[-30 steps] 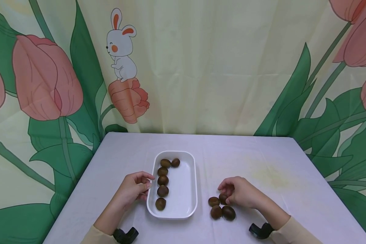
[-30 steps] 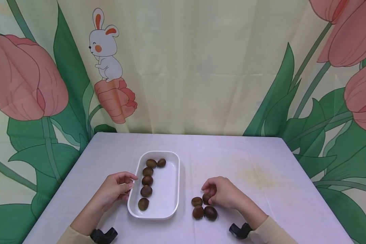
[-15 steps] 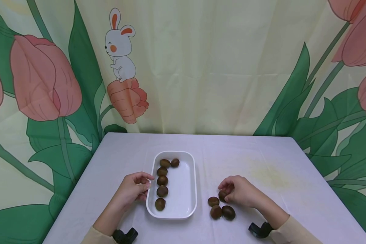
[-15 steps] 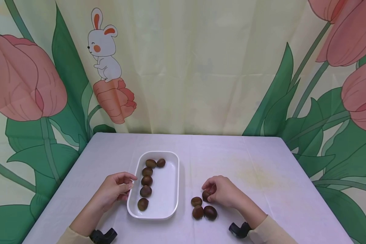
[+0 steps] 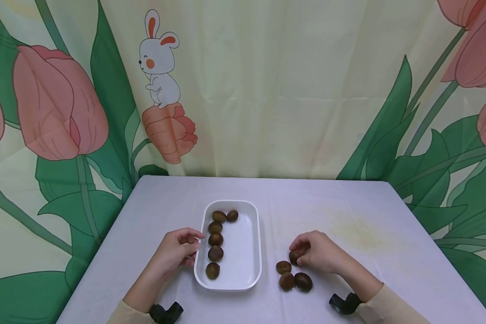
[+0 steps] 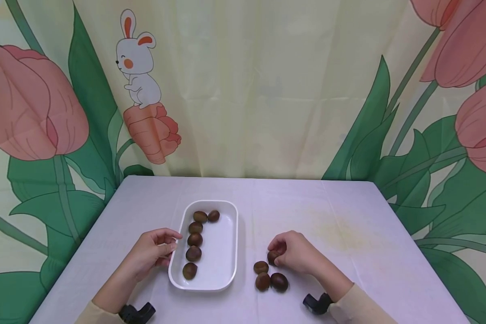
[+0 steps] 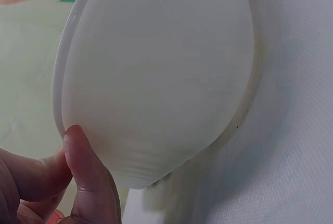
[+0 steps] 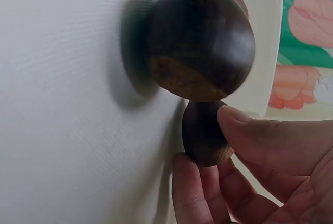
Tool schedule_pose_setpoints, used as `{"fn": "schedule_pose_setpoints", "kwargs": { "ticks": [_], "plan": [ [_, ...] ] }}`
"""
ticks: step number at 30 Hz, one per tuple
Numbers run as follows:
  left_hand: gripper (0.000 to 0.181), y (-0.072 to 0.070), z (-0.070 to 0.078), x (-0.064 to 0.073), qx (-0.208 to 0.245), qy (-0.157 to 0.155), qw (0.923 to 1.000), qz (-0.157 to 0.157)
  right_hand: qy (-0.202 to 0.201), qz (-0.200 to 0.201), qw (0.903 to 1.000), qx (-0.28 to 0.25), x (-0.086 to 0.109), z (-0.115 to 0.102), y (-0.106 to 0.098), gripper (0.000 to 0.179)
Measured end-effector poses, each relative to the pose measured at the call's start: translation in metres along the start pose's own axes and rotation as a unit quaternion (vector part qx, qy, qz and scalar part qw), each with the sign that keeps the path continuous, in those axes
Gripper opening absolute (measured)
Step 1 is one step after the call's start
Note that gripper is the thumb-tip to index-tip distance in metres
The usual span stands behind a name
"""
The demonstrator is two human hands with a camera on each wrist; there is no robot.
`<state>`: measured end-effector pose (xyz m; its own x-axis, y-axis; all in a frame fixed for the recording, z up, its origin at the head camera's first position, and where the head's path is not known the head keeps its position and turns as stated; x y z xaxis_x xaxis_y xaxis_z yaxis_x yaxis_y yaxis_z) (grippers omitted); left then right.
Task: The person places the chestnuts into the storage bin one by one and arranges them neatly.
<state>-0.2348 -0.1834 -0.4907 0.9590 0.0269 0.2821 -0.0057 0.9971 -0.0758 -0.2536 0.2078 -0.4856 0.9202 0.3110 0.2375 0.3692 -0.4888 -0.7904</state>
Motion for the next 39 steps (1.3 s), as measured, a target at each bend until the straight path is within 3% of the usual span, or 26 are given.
{"fn": "schedule_pose_setpoints", "kwargs": {
  "ticks": [14, 32, 39],
  "plan": [
    [0.025, 0.001, 0.0, 0.0, 0.0, -0.002, 1.0, 0.0, -0.054, -0.001, 0.9986, -0.002, -0.005, -0.015, -0.019, 0.029],
    [0.026, 0.001, 0.001, 0.0, 0.007, 0.0, 1.0, -0.002, -0.094, 0.017, 0.9952, -0.022, -0.023, -0.055, -0.041, 0.027],
    [0.026, 0.001, 0.0, -0.001, 0.009, 0.004, 0.9999, -0.004, -0.105, 0.013, 0.9938, -0.034, -0.033, -0.074, -0.04, 0.026]
  ]
}}
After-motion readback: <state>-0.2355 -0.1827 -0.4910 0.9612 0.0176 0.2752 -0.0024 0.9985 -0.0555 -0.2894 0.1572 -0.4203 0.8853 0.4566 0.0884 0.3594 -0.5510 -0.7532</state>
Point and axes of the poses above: each hand's wrist, its own x-axis away from the middle knuckle, its own y-axis out of the palm, z = x × y, the point moved 5 cm from there along -x, towards the middle knuckle, and after that the axes turned 7 degrees about x, right-handed, at the moved point
